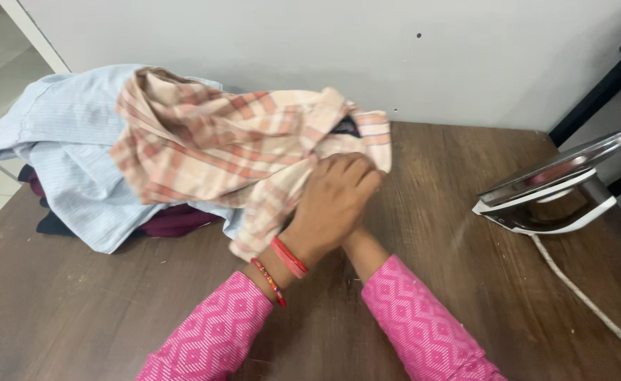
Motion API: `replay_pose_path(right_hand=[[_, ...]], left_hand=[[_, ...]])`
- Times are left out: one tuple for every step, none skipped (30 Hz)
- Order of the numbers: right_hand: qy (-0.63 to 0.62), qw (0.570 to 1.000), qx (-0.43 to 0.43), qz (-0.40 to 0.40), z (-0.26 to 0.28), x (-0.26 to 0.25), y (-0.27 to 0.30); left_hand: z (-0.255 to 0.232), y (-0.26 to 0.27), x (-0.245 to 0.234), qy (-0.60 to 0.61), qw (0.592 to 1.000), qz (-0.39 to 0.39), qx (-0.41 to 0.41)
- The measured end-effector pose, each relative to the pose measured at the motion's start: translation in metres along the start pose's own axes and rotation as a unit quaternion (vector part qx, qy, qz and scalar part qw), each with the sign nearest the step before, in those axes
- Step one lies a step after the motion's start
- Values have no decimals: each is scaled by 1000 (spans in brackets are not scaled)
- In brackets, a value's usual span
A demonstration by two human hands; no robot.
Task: The person irons a plaid shirt on a wooden table. They smooth the fabric, use an iron on the sleeves and body, and repeatedly reposition the shirt to continue ironing different sections.
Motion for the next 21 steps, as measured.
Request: replay_pose_path(right_hand=[[-100,995,20,-5,18,-20,6],[-198,980,38,-9,40,-38,12],[-310,933,40,-176,66,-62,-3],[-210,914,65,-342,100,-87,-7],[-244,917,-56,-312,132,-102,-14],[-262,904,-91,-324,160,-114,-4],[-245,917,-122,-290,186,-123,4],[-224,921,-153,-281,205,-128,14],[-202,923,-183,-271,220,-132,22],[-194,918,-194,-286,231,-134,27],[-187,912,-206,-301,239,-135,30],[-178,907,-217,-315,244,-135,33],[-173,908,-218,-312,246,-133,36],[-171,910,-220,-308,246,-130,34],[-168,911,-222,-305,244,-128,31],[-163,912,-208,-314,241,-125,29],[-157,913,-195,-323,237,-121,27],[-151,913,-182,-332,235,-119,25],[-132,919,-184,-324,232,-116,24],[-114,924,-185,-315,230,-113,23],[-96,929,-185,-305,228,-111,23]], left_hand=[[-9,-4,-1,17,1000,-14,10],[-16,-6,-1,34,999,-29,20],[-20,-6,0,51,997,-44,31],[-19,-5,1,54,997,-42,19],[-16,-2,3,57,998,-40,7],[-10,4,7,60,998,-35,-5],[-3,13,13,78,996,-21,-40],[7,24,21,97,993,-8,-73],[19,35,30,116,988,6,-107],[31,46,43,113,985,53,-120],[44,58,55,110,980,101,-133],[56,72,68,59,974,179,-128],[68,85,79,7,959,256,-123],[83,98,88,-48,935,331,-117],[101,105,94,-92,943,296,-121],[119,114,96,-136,947,263,-125],[139,124,95,-189,931,275,-145],[158,131,94,-240,913,286,-164],[175,137,90,-290,904,278,-143],[187,143,87,-341,893,269,-123],[194,149,84,-350,897,248,-109]])
Point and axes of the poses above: each hand's wrist, its own y-axis away from the middle knuckle, its own x-axis out of the palm, z = x × y, the point moved 1 cm from there along -y, towards the middle knuckle, and after that the axes turned 10 degrees about -y, right-handed, at the moved point
